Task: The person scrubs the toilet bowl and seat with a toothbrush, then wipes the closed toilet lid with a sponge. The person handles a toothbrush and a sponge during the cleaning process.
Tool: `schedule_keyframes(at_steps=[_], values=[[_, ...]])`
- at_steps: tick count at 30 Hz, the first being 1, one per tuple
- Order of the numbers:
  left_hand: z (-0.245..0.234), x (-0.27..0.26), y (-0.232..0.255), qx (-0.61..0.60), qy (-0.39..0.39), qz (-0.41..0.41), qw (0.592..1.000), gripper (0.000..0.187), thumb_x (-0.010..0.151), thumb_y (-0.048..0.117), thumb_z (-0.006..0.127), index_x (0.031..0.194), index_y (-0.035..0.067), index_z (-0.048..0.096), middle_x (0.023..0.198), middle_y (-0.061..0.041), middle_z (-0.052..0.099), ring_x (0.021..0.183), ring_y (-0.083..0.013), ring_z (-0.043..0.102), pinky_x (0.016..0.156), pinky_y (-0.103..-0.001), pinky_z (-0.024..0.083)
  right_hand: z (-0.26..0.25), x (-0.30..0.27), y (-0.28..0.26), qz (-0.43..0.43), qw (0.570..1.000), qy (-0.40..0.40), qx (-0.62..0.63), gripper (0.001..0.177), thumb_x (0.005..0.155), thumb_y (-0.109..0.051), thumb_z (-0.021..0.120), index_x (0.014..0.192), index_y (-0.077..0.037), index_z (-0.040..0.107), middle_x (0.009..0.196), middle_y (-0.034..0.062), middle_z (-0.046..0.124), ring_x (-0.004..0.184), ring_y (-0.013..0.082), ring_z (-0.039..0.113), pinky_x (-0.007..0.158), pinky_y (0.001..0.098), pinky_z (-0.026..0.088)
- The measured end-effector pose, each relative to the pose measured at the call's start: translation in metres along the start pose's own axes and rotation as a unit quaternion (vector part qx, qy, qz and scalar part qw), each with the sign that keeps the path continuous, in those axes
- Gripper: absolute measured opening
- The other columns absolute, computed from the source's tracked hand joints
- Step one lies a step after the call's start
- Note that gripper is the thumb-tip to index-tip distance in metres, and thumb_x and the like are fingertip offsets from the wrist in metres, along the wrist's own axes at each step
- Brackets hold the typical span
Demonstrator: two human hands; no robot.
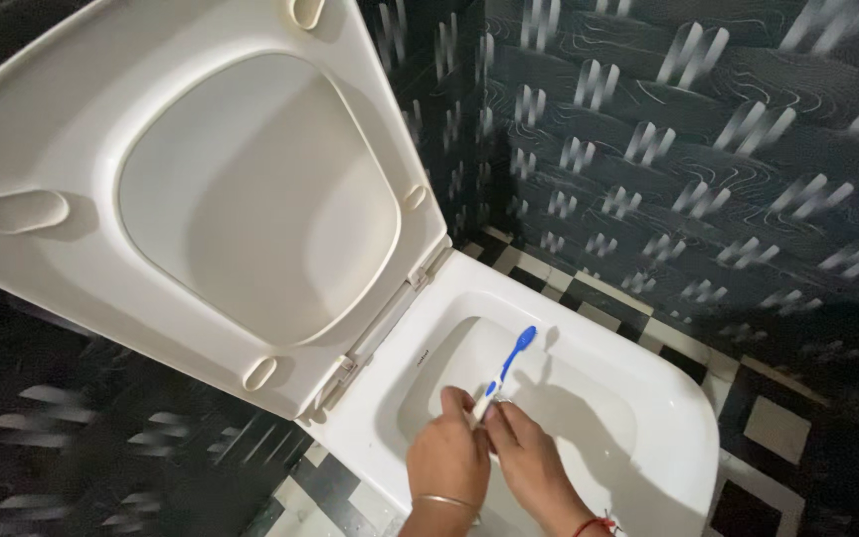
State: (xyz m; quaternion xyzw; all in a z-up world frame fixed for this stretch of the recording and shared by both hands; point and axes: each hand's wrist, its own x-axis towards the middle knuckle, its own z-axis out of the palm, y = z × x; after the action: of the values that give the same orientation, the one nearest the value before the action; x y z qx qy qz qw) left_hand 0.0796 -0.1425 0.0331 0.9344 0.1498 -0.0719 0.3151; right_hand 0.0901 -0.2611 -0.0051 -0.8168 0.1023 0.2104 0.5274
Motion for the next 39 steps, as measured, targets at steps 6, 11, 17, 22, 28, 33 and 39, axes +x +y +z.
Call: schedule_keyframes(at_steps=[6, 11, 17, 22, 28, 33, 39], values=[[0.013, -0.002, 0.008, -0.026, 0.006, -0.059, 0.998, 0.021, 0.094, 0.026, 0.062, 0.109, 0.014, 0.052, 0.080, -0.017, 0.074, 0.080, -0.0396, 0.072, 0.070, -0.052, 0.054, 0.008, -0.003, -0.012, 0.094, 0.972, -0.046, 0.208, 0.038, 0.101, -0.028, 0.047, 0.121, -0.008, 0.072, 0.098, 0.0034, 0.069, 0.094, 0.0134, 0.061, 0.087, 0.0292, 0.048], [0.003, 0.006, 0.008, -0.020, -0.026, -0.051, 0.998, 0.034, 0.096, 0.024, 0.060, 0.117, 0.008, 0.039, 0.085, -0.016, 0.074, 0.081, -0.0379, 0.073, 0.070, -0.050, 0.055, 0.013, -0.006, -0.022, 0.067, 0.963, -0.042, 0.259, 0.042, 0.103, -0.030, 0.044, 0.119, -0.005, 0.072, 0.102, 0.0031, 0.070, 0.099, 0.0123, 0.062, 0.091, 0.0269, 0.047], [-0.007, 0.008, 0.012, -0.035, -0.103, -0.028, 0.994, 0.060, 0.091, 0.019, 0.062, 0.137, 0.010, 0.024, 0.093, -0.018, 0.074, 0.087, -0.0387, 0.071, 0.074, -0.049, 0.056, 0.017, 0.012, -0.025, 0.113, 0.955, -0.041, 0.270, 0.034, 0.102, -0.029, 0.052, 0.110, -0.003, 0.073, 0.095, 0.0052, 0.071, 0.091, 0.0149, 0.063, 0.081, 0.0307, 0.050], [-0.011, 0.010, 0.000, -0.063, -0.083, 0.027, 0.994, 0.089, 0.073, 0.013, 0.076, 0.146, 0.015, 0.025, 0.102, -0.015, 0.071, 0.096, -0.0359, 0.069, 0.083, -0.045, 0.055, 0.012, 0.046, -0.016, 0.073, 0.952, 0.038, 0.294, 0.034, 0.103, -0.033, 0.044, 0.095, -0.008, 0.065, 0.090, 0.0087, 0.073, 0.085, 0.0172, 0.071, 0.079, 0.0303, 0.057], [-0.011, 0.018, -0.027, -0.054, -0.046, 0.017, 0.997, 0.078, 0.075, 0.009, 0.073, 0.141, 0.014, 0.033, 0.089, -0.011, 0.072, 0.089, -0.0321, 0.073, 0.080, -0.044, 0.056, 0.010, 0.078, -0.012, 0.083, 0.992, 0.088, 0.020, 0.046, 0.104, -0.046, 0.042, 0.087, -0.009, 0.062, 0.082, 0.0148, 0.068, 0.080, 0.0301, 0.064, 0.076, 0.0429, 0.050], [-0.010, 0.027, -0.042, -0.084, -0.036, 0.001, 0.996, 0.071, 0.078, 0.006, 0.068, 0.141, 0.016, 0.038, 0.083, -0.008, 0.074, 0.081, -0.0301, 0.075, 0.075, -0.043, 0.056, 0.019, 0.110, -0.005, 0.054, 0.989, 0.054, -0.123, 0.053, 0.104, -0.050, 0.036, 0.086, -0.007, 0.063, 0.086, 0.0180, 0.069, 0.086, 0.0377, 0.065, 0.082, 0.0495, 0.049], [-0.014, 0.035, -0.046, -0.086, -0.037, -0.009, 0.996, 0.064, 0.079, 0.007, 0.068, 0.137, 0.018, 0.041, 0.086, -0.008, 0.076, 0.080, -0.0307, 0.075, 0.074, -0.044, 0.056, 0.020, 0.140, 0.035, 0.002, 0.979, 0.071, -0.192, 0.050, 0.104, -0.049, 0.033, 0.096, -0.012, 0.066, 0.099, 0.0156, 0.072, 0.099, 0.0405, 0.065, 0.089, 0.0530, 0.049]])
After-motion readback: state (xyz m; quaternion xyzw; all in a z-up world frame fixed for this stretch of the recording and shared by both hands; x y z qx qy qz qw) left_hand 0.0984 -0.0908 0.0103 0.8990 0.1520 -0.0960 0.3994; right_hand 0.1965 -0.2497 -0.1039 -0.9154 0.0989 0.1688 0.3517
